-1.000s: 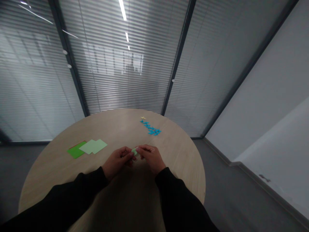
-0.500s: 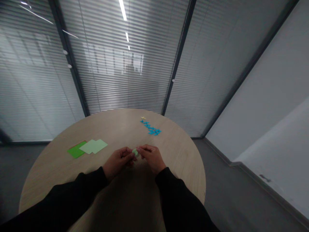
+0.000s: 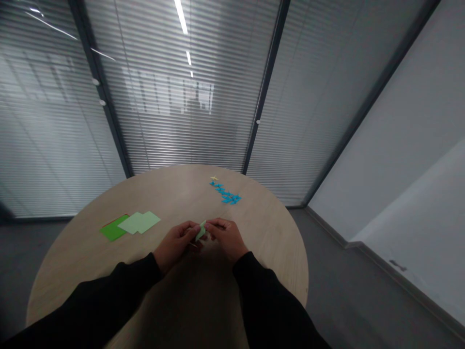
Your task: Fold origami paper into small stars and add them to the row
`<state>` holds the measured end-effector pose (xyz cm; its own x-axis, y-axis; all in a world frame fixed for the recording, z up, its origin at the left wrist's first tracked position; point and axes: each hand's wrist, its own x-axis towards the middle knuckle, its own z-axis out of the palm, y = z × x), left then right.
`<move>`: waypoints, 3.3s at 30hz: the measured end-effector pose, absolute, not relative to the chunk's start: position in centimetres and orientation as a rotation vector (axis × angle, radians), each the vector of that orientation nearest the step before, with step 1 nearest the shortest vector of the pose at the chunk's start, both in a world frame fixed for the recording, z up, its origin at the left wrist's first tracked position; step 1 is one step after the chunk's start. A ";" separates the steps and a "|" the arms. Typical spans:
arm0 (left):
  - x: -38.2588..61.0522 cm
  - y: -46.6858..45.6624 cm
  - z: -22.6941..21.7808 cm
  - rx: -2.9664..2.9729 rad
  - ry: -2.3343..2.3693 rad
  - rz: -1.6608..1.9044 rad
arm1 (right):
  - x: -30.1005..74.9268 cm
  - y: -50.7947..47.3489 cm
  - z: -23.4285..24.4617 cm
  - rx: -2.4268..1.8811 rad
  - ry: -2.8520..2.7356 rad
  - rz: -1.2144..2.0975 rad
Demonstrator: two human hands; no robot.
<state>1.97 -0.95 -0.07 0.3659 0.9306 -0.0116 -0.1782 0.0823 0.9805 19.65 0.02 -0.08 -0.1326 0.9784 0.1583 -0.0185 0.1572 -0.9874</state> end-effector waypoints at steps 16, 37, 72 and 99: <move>1.9 -1.2 0.3 1.223 0.852 0.992 | 19.5 -0.2 -0.1 -0.980 -1.361 1.269; 2.0 -1.3 0.5 1.248 0.853 0.971 | 19.6 -0.1 -0.1 -1.049 -1.384 1.140; 2.1 -0.7 -0.5 1.347 0.956 0.973 | 18.2 -0.2 -0.2 -1.112 -1.408 0.980; 1.5 -0.7 -0.5 1.551 1.041 1.024 | 17.8 -0.4 0.0 -1.093 -1.489 0.879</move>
